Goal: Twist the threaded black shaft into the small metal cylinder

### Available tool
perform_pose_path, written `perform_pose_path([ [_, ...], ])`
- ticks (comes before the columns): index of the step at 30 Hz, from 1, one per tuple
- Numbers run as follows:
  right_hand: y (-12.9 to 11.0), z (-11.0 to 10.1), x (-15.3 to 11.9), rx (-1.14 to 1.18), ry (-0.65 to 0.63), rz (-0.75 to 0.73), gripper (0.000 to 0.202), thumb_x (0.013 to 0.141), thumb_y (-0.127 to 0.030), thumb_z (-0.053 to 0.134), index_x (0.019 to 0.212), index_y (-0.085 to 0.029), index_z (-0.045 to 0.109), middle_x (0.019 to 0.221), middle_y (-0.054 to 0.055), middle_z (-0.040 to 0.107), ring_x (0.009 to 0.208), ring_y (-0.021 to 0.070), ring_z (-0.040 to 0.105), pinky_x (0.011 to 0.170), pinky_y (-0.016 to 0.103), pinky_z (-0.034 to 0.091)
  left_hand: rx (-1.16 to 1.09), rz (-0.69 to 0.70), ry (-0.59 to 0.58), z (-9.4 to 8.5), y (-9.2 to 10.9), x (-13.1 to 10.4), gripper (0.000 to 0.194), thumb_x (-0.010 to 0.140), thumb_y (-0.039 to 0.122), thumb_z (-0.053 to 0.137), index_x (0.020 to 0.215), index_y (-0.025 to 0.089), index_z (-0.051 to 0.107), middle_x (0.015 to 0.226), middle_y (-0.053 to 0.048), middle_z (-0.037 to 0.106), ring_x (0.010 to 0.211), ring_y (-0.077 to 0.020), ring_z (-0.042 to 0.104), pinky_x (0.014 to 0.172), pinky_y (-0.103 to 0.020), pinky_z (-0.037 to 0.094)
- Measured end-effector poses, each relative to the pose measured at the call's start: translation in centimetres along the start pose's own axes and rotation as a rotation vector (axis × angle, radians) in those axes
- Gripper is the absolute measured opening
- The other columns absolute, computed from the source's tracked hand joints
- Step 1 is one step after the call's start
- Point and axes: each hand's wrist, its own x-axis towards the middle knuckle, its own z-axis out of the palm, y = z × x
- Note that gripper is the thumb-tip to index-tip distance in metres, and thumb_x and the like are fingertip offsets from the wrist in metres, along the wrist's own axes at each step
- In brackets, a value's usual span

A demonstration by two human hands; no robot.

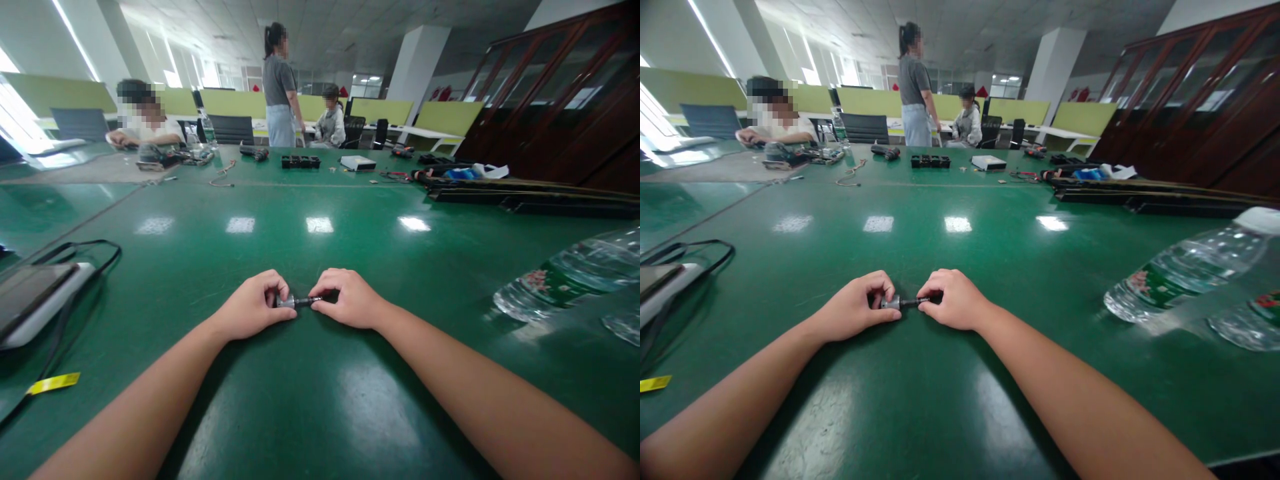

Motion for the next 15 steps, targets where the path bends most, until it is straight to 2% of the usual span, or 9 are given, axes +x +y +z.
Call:
perform_pose_path([
  [4, 0.7, -0.3, 0.1, -0.014, 0.001, 0.069, 0.008, 0.073, -0.017, 0.074, 0.081, -0.018, 0.076, 0.078, 0.003, 0.069, 0.072, 0.0146, 0.060, 0.069, 0.027, 0.046, 0.011, -0.003, 0.020, -0.1, -0.1, 0.1, 0.025, 0.071, 0.032, 0.077, 0.077, 0.018, 0.058, 0.078, 0.003, 0.052, 0.064, -0.0129, 0.050, 0.060, -0.024, 0.040],
  [9, 1.7, -0.7, 0.1, -0.090, 0.079, 0.268, 0.007, 0.073, -0.020, 0.072, 0.079, -0.019, 0.076, 0.074, 0.001, 0.068, 0.066, 0.0135, 0.058, 0.062, 0.026, 0.043, 0.028, -0.023, 0.053, -0.2, -0.3, 0.1, 0.026, 0.070, 0.033, 0.077, 0.076, 0.018, 0.058, 0.075, 0.003, 0.053, 0.063, -0.0133, 0.050, 0.059, -0.025, 0.040],
  [15, 1.2, -0.5, 0.1, -0.086, 0.013, 0.180, 0.008, 0.072, -0.020, 0.073, 0.079, -0.021, 0.076, 0.072, 0.000, 0.067, 0.066, 0.0128, 0.057, 0.062, 0.025, 0.042, 0.024, -0.020, 0.065, -0.1, -0.1, 0.0, 0.026, 0.069, 0.032, 0.078, 0.074, 0.018, 0.056, 0.075, 0.004, 0.053, 0.061, -0.0122, 0.049, 0.057, -0.024, 0.039],
])
